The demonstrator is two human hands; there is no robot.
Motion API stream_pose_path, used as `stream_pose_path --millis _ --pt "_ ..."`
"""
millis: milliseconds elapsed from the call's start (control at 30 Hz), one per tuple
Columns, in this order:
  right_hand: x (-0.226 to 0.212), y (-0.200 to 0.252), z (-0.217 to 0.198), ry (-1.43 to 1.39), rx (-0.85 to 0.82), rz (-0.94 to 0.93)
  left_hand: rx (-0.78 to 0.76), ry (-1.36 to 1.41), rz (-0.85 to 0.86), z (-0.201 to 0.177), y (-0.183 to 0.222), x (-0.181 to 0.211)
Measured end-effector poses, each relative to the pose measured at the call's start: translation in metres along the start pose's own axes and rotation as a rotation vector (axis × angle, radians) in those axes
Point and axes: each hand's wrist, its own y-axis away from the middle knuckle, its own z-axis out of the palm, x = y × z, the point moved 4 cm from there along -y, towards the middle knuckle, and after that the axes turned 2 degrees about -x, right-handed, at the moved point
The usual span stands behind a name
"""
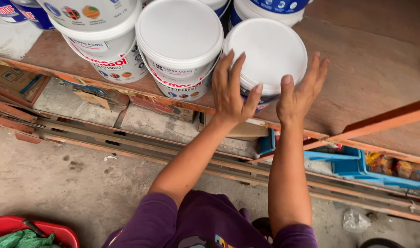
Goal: The person sits on the floor and wipes the lid of a white paint bucket with a cloth. They then stand, carry the bucket to a shelf, and place it among other stacked paint buckets. The person returns to the floor, picks up another bucket, and wipes its lid with the cloth.
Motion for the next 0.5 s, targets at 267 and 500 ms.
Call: stream_pose_path --millis 267,500 --pt "-0.018 -0.003 0.009 0.168 0.016 0.006 -0.221 -0.102 -0.056 0.006 -0.032 0.003" --pt "-0.017 -0.015 0.015 0.09 -0.07 0.083 -0.529 -0.29 -0.073 0.028 -0.047 -0.015"
